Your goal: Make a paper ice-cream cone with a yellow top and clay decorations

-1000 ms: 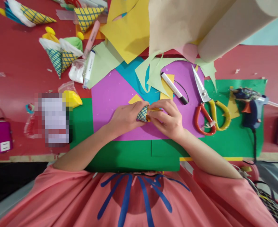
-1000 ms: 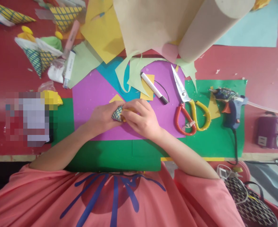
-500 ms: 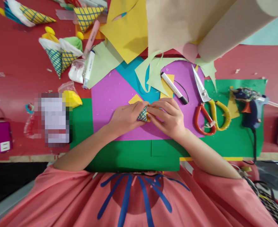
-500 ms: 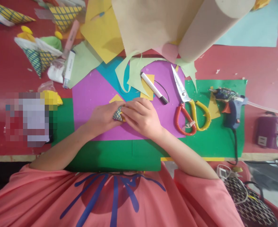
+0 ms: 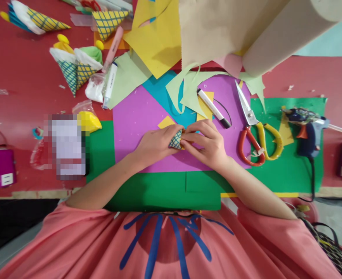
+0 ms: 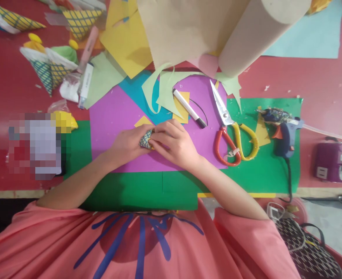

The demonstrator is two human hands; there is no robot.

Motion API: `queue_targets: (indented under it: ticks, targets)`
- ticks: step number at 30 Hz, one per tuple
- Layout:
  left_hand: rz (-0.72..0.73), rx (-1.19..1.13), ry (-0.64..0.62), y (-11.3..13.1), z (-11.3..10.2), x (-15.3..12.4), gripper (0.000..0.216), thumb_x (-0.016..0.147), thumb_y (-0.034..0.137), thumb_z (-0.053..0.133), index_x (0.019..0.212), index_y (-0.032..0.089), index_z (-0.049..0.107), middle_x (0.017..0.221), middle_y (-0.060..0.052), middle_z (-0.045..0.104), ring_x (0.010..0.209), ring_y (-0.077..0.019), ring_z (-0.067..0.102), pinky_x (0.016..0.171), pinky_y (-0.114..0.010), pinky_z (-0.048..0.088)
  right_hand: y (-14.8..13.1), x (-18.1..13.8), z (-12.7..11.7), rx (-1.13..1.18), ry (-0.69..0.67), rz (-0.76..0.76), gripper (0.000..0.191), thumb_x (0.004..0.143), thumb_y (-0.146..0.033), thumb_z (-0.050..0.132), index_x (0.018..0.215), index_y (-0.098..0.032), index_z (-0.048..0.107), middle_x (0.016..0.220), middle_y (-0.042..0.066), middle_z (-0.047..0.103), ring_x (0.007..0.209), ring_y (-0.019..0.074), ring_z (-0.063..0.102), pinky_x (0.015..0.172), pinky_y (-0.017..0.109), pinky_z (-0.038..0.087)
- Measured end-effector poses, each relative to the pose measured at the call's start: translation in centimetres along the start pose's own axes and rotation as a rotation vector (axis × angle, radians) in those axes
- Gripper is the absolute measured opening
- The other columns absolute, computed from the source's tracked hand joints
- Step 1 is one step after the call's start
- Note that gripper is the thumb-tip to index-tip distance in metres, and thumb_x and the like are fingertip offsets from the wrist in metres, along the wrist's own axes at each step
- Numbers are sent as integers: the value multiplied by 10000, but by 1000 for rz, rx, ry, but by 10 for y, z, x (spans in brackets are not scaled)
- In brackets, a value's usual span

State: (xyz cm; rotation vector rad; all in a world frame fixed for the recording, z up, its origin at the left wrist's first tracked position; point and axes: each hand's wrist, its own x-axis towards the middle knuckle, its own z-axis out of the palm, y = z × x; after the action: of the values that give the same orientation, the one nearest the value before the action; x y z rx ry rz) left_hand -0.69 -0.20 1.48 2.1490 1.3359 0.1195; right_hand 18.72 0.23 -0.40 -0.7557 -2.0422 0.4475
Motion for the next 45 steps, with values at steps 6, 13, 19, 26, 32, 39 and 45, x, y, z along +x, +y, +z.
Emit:
queue_targets:
  ticks: [6, 13, 19, 26, 32, 39, 45]
  targets:
    - [-20, -23, -30, 1, -1, 1, 419, 864, 332, 666, 1252, 230, 545, 1077, -30, 723, 989, -227, 719, 756, -269, 515, 0, -1, 1, 43, -17, -20, 54, 908, -157, 631, 885, -195, 661, 907, 60, 702, 863, 182, 639, 768, 370, 538]
    - [-9, -65, -1, -1, 0, 1, 412, 864, 339, 664, 1242, 236, 538, 1089, -18, 723, 947, -199, 717, 736, -251, 512, 1, -5, 3, 33, 6, -2, 89, 899, -180, 652, 951, -232, 701, 948, 48, 765, 947, 219, 650, 802, 409, 576]
    - [-8, -64, 14, -4, 0, 0, 399, 870, 356, 659, 1231, 239, 533, 1072, -14, 722, 938, -196, 717, 741, -255, 516, 1, -4, 3, 0, 9, -33, 83, 877, -168, 689, 949, -209, 681, 985, 67, 784, 939, 217, 676, 801, 403, 603]
    - [26, -63, 14, -3, 0, 0, 417, 847, 311, 679, 1232, 223, 543, 1070, -33, 723, 967, -207, 715, 770, -260, 520, -1, -2, 1, 16, 13, -36, 95, 875, -161, 678, 942, -226, 661, 960, 49, 787, 930, 205, 684, 804, 386, 608]
    - [28, -107, 22, -5, 2, -1, 446, 832, 345, 688, 1234, 233, 532, 1093, -17, 721, 940, -193, 714, 747, -253, 511, 1, 0, -1, 24, -8, -60, 84, 887, -173, 661, 921, -249, 652, 981, 39, 782, 916, 199, 693, 784, 382, 606]
    - [4, -61, 103, -9, 5, 0, 469, 814, 465, 667, 1207, 259, 516, 1111, -13, 711, 942, -207, 714, 723, -267, 515, 1, 0, -2, 42, 63, -83, 142, 884, -192, 662, 1021, -224, 642, 1010, 69, 722, 934, 201, 692, 806, 381, 589]
    - [33, 41, 239, -14, 4, 1, 490, 790, 369, 675, 1228, 243, 493, 1137, -50, 682, 1007, -236, 703, 742, -296, 533, 5, 1, -8, -64, 22, -59, 123, 932, -267, 587, 1027, -248, 664, 1158, 90, 682, 1054, 239, 679, 869, 449, 586]
